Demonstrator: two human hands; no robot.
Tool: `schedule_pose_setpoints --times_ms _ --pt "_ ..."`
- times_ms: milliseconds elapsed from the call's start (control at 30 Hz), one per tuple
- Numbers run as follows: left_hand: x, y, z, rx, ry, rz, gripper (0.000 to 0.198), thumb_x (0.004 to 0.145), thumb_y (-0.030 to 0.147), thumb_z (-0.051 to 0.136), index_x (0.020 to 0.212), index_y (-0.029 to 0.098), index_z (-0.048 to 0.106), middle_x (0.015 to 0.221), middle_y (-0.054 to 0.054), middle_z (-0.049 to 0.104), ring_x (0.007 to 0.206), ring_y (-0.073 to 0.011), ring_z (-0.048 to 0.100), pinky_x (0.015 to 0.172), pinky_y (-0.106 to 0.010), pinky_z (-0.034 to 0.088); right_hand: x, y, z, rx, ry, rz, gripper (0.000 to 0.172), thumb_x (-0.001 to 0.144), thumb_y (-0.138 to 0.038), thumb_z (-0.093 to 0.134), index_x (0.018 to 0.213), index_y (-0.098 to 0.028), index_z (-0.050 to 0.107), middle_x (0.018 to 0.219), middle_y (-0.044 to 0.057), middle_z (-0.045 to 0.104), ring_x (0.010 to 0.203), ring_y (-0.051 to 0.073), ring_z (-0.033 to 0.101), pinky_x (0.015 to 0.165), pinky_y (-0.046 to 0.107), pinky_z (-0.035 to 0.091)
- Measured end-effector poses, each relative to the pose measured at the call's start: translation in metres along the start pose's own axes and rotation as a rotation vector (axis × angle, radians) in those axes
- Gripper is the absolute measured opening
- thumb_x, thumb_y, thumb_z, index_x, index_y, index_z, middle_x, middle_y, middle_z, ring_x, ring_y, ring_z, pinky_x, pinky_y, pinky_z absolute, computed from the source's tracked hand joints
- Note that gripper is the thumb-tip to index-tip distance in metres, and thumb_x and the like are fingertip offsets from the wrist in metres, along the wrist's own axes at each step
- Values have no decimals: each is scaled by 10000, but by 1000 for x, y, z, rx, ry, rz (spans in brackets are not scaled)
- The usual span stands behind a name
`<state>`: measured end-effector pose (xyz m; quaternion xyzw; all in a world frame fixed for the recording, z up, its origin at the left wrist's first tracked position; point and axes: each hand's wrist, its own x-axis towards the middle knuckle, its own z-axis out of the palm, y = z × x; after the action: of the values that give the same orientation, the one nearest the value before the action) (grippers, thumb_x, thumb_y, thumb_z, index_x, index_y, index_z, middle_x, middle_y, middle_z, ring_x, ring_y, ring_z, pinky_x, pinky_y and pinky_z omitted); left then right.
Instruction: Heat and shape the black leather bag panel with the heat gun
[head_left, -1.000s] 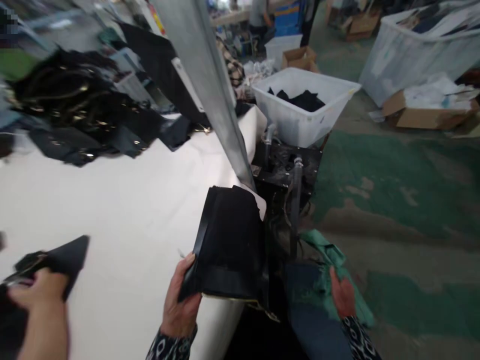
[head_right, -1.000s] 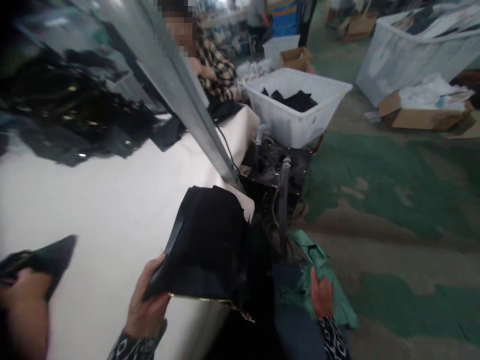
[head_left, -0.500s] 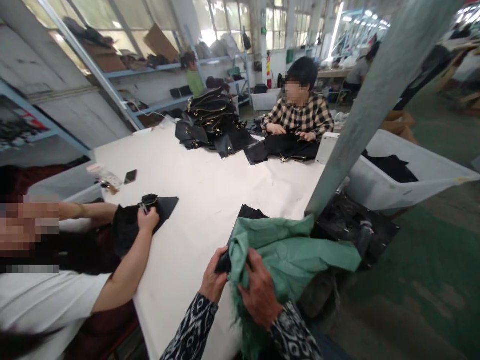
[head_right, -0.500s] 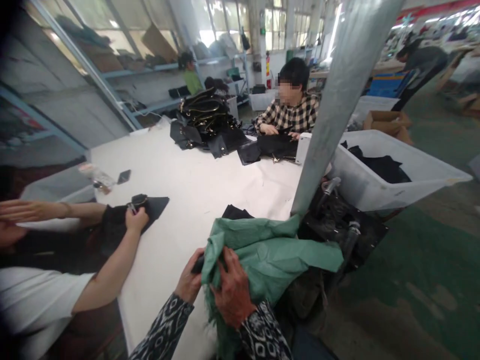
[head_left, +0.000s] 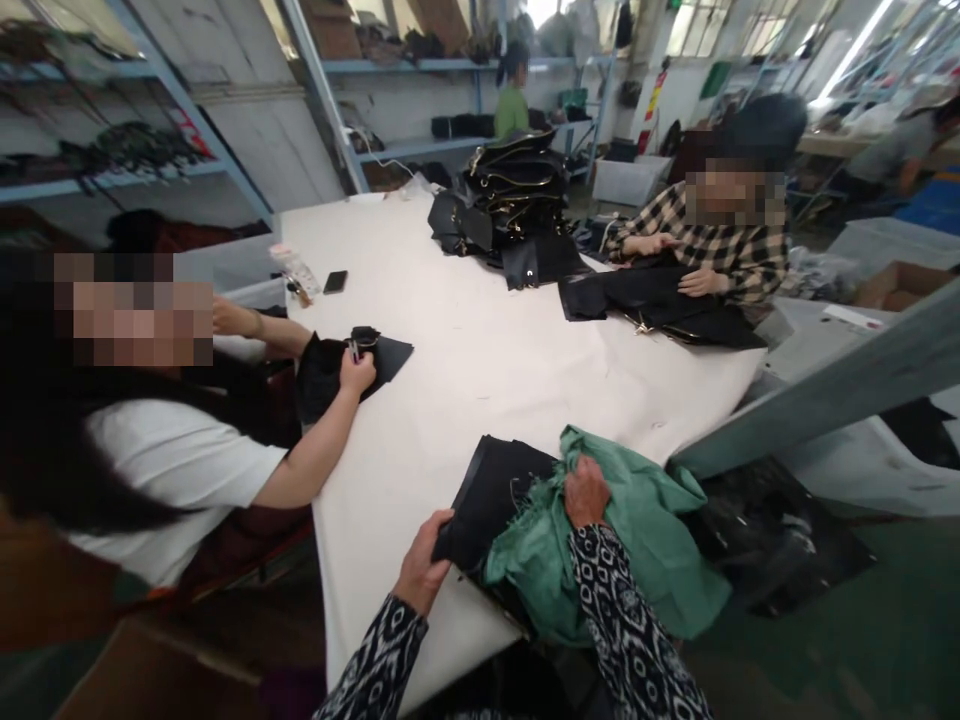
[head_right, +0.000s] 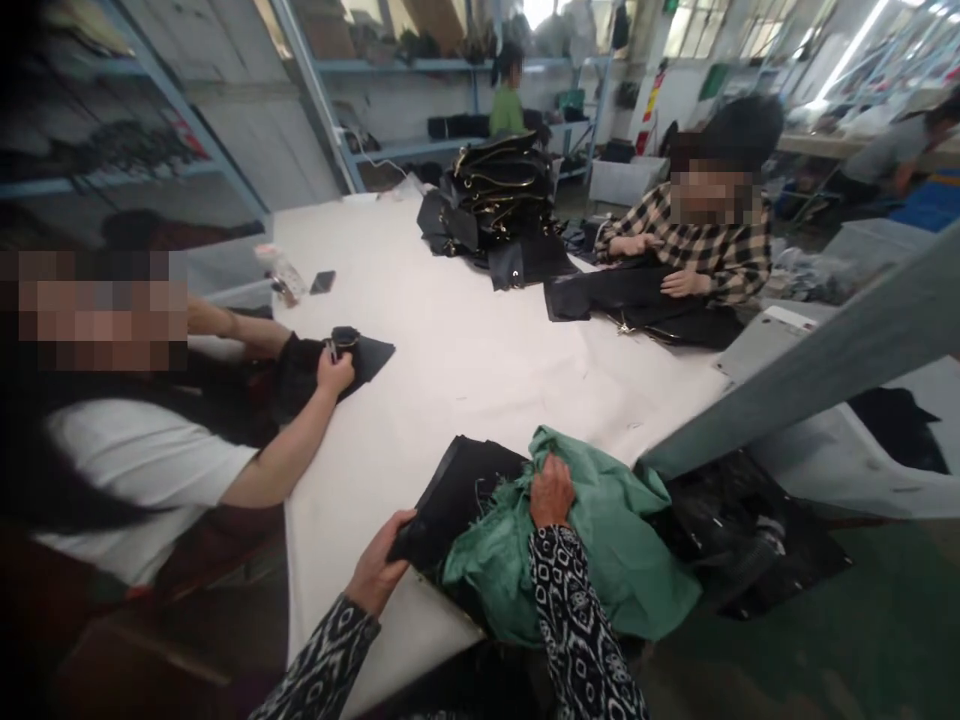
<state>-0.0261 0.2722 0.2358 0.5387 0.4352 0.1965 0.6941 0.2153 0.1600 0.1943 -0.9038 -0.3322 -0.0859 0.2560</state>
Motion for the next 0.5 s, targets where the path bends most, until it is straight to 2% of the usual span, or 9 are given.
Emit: schedule_pose_setpoints --times_ms 67,133,233,300,400,500 --pt "10 -7 -3 -38 12 -34 194 645 409 597 644 215 606 671 -35 656 710 -237 626 698 -373 527 4 -17 -6 4 4 -57 242 861 -103 392 999 -73 588 889 164 611 856 267 534 745 384 456" --pt "20 -14 -2 -83 18 -69 271 704 453 555 596 205 577 604 -40 630 619 -214 609 625 -373 523 -7 -51 -5 46 -55 -230 280 865 -128 416 1105 -93 555 1009 150 607 945 247 532 828 356 447" --pt "26 -22 0 -122 41 -70 358 786 505 519 645 182 574 616 -26 621 596 -164 590 605 -335 513 -34 -102 14 112 -211 -559 377 771 -140 552 1143 -201 563 1124 48 604 986 192 534 821 261 462" --pt "23 -25 -3 -118 44 -73 395 818 530 497 668 172 572 613 -10 607 584 -142 579 600 -315 506 -41 -114 33 110 -262 -637 380 729 -110 585 1090 -228 592 1092 10 624 948 177 543 766 237 472" --pt "18 -30 -13 -97 40 -93 399 826 519 499 636 174 559 578 -5 582 541 -134 558 577 -311 500 -21 -94 58 38 -252 -540 348 771 -32 502 1088 -151 586 1116 90 611 944 210 533 702 278 468" --pt "25 -32 -25 -64 37 -105 378 845 484 494 631 180 556 591 -11 586 541 -132 550 570 -302 495 18 -45 63 -44 -222 -413 281 823 -47 462 1069 -127 572 1111 99 584 925 211 536 675 294 449"
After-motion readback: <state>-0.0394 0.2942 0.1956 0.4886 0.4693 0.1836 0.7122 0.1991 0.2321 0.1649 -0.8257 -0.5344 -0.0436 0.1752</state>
